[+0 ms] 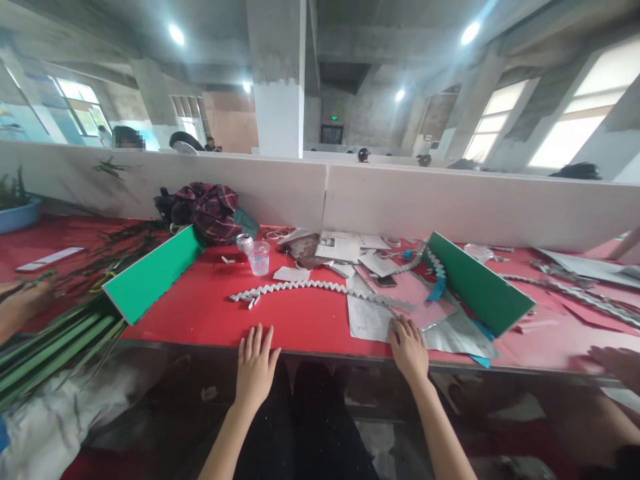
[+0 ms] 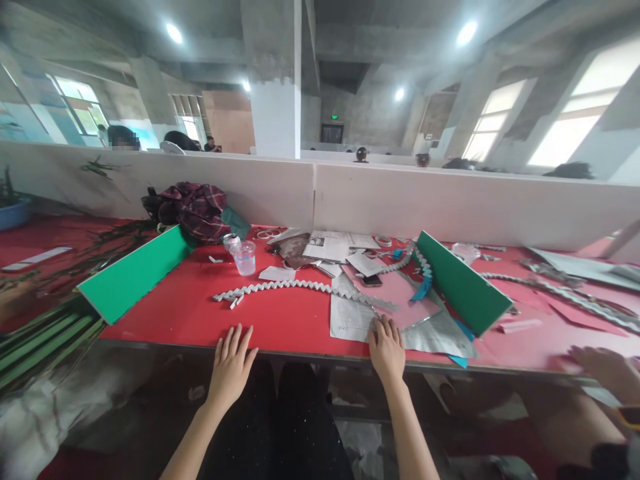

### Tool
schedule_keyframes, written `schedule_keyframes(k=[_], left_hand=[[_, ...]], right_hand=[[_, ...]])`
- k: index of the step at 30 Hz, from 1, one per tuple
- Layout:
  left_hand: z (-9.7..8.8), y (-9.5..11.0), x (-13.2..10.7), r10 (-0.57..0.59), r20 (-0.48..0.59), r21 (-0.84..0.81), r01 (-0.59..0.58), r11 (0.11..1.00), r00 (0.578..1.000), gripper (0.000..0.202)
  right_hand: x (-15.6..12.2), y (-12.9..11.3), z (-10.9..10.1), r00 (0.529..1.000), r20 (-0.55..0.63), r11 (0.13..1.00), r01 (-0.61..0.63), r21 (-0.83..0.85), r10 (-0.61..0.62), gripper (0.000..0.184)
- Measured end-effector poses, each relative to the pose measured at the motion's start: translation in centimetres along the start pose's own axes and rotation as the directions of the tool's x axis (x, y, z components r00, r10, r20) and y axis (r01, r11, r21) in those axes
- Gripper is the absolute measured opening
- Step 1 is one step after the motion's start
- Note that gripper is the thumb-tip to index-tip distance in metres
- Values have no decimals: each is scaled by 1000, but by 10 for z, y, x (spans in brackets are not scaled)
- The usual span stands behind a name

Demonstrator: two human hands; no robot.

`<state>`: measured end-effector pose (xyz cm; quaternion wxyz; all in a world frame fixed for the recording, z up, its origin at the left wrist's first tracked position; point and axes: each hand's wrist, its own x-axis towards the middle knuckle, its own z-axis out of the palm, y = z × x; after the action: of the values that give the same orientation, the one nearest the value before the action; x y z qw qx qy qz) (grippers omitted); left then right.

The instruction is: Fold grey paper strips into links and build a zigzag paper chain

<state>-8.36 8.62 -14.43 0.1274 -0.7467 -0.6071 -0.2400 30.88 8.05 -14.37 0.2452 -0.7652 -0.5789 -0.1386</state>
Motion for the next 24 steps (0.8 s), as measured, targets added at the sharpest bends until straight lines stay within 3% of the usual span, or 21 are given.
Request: schedule_keyframes(k=[3, 5, 7, 10, 14, 18, 21, 24], left_hand=[[-6, 2, 3, -2, 33, 17, 1, 1000, 999, 55], [-14, 7, 11, -86, 57, 21, 85, 996, 995, 51], [-19, 15, 28, -206, 75, 13, 206, 978, 976, 46], [-17, 36, 71, -159, 98, -105, 169, 980, 982, 37], [12, 83, 147, 102, 53, -398, -72, 914, 993, 29], [50, 128, 207, 219, -38, -476, -210, 854, 975, 25], [67, 138, 226, 223, -62, -496, -224, 839, 973, 20], [73, 131, 230, 184, -76, -524, -196, 829, 980, 23]], right_hand=[[6, 2, -3, 999, 21, 997, -38, 72, 36, 37], [15, 4, -6, 995, 11, 987, -100, 122, 99, 32], [32, 4, -9, 985, -60, 970, -145, 197, 159, 28], [74, -3, -11, 971, -168, 955, -121, 269, 170, 28], [147, -26, 0, 992, -42, 982, -107, 156, 115, 31], [204, -47, 25, 993, 26, 989, -120, 86, 118, 37], [221, -51, 41, 991, 72, 991, -120, 52, 116, 37], [220, -46, 51, 988, 104, 992, -123, 33, 119, 35]])
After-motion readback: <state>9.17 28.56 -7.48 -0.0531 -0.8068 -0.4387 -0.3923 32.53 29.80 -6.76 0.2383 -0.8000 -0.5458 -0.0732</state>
